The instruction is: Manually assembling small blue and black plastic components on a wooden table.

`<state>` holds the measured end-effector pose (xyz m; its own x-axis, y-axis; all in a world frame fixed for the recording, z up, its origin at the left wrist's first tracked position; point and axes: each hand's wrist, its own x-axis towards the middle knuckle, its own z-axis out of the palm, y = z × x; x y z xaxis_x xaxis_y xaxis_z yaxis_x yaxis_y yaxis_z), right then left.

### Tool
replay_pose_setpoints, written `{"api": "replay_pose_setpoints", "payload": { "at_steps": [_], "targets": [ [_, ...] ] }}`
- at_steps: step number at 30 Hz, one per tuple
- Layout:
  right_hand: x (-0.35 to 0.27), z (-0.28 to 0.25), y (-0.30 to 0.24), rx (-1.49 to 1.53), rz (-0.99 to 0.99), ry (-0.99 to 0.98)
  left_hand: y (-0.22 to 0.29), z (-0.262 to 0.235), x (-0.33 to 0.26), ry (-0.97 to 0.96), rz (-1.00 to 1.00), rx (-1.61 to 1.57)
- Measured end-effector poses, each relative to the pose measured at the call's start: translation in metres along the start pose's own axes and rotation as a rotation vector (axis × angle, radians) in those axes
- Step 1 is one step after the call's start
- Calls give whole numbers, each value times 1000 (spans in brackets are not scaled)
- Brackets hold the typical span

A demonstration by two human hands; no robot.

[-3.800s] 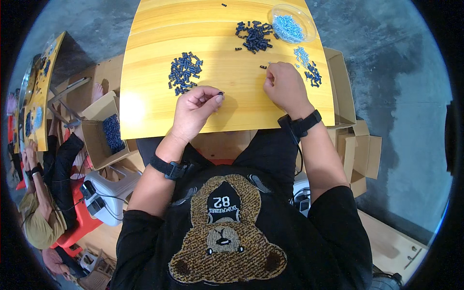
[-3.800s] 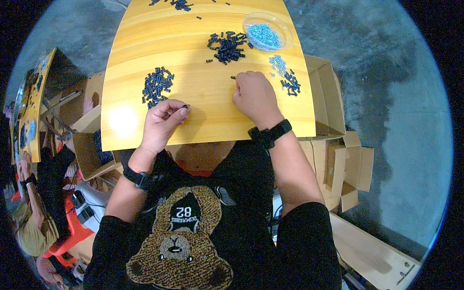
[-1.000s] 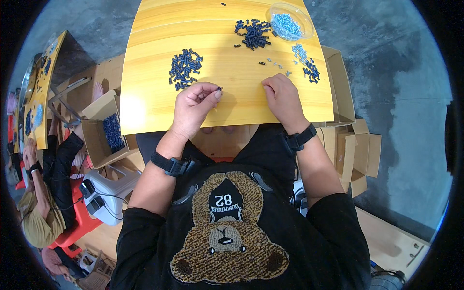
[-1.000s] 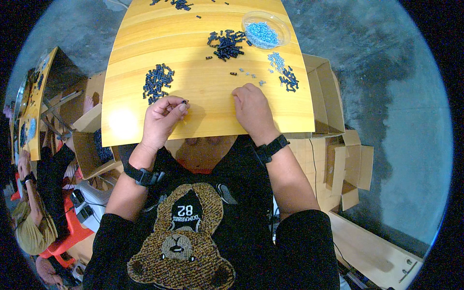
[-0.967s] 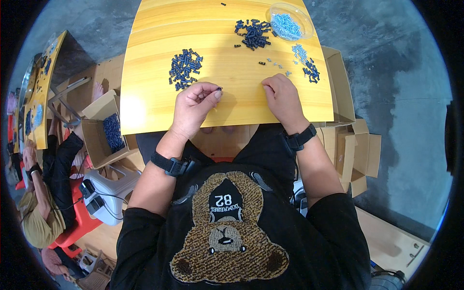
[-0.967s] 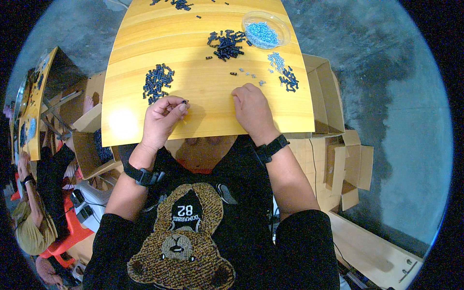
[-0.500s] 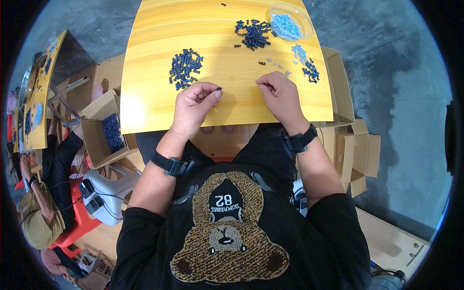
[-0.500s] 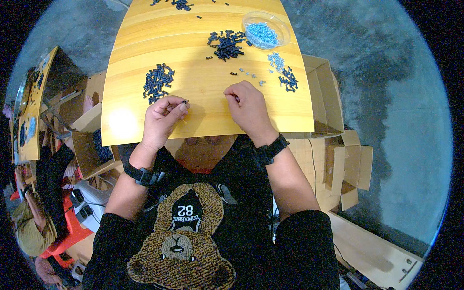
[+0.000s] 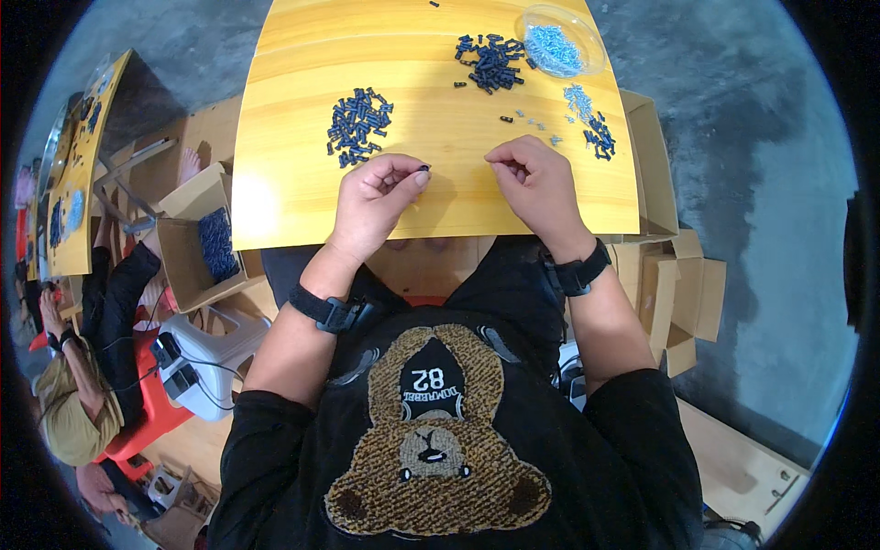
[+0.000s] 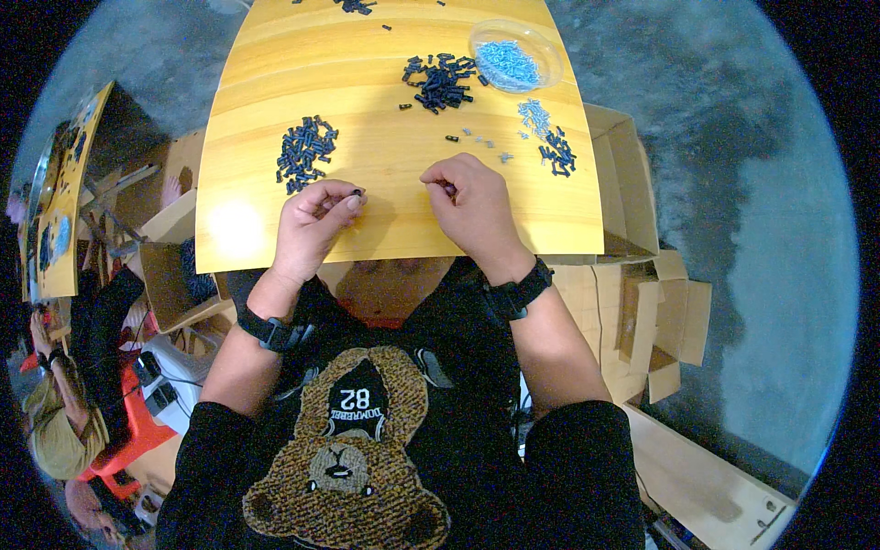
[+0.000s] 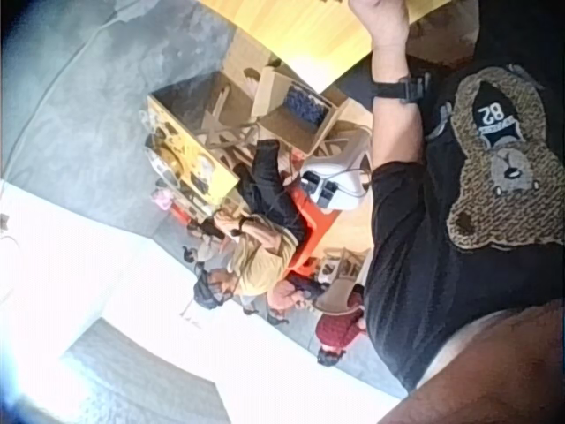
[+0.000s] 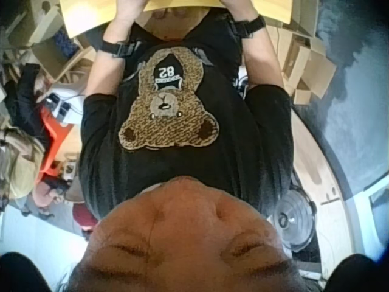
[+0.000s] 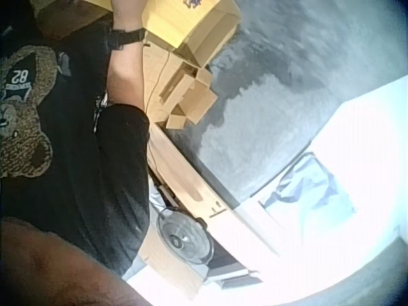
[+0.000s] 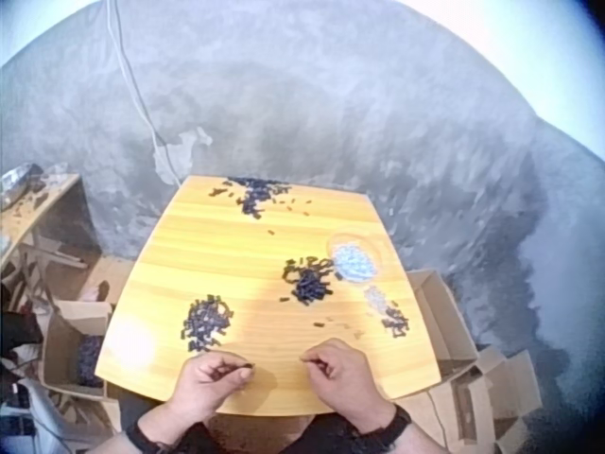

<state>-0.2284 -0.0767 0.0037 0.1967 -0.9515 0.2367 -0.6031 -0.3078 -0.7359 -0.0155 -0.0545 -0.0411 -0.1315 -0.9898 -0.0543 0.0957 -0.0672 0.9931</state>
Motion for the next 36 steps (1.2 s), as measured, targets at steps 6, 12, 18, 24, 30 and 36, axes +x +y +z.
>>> {"api": "replay_pose_setpoints", "payload": {
  "at_steps": [6, 12, 18, 24, 30, 36],
  "targets": [
    [6, 0, -10, 145, 18, 21, -5, -1, 1, -20, 14, -31],
    [6, 5, -7, 503, 152, 15, 1, -2, 0, -25, 3, 22],
    [5, 5, -10, 573, 169, 16, -1, -2, -1, -21, 7, -6],
    [5, 4, -11, 549, 188, -2, -4, 1, -1, -10, -1, -69],
    [6, 10, -15, 516, 117, 6, -4, 1, 0, 23, 37, -18],
    [6, 18, -18, 522, 119, 6, -5, 1, -1, -13, 16, -21]
  ]
}}
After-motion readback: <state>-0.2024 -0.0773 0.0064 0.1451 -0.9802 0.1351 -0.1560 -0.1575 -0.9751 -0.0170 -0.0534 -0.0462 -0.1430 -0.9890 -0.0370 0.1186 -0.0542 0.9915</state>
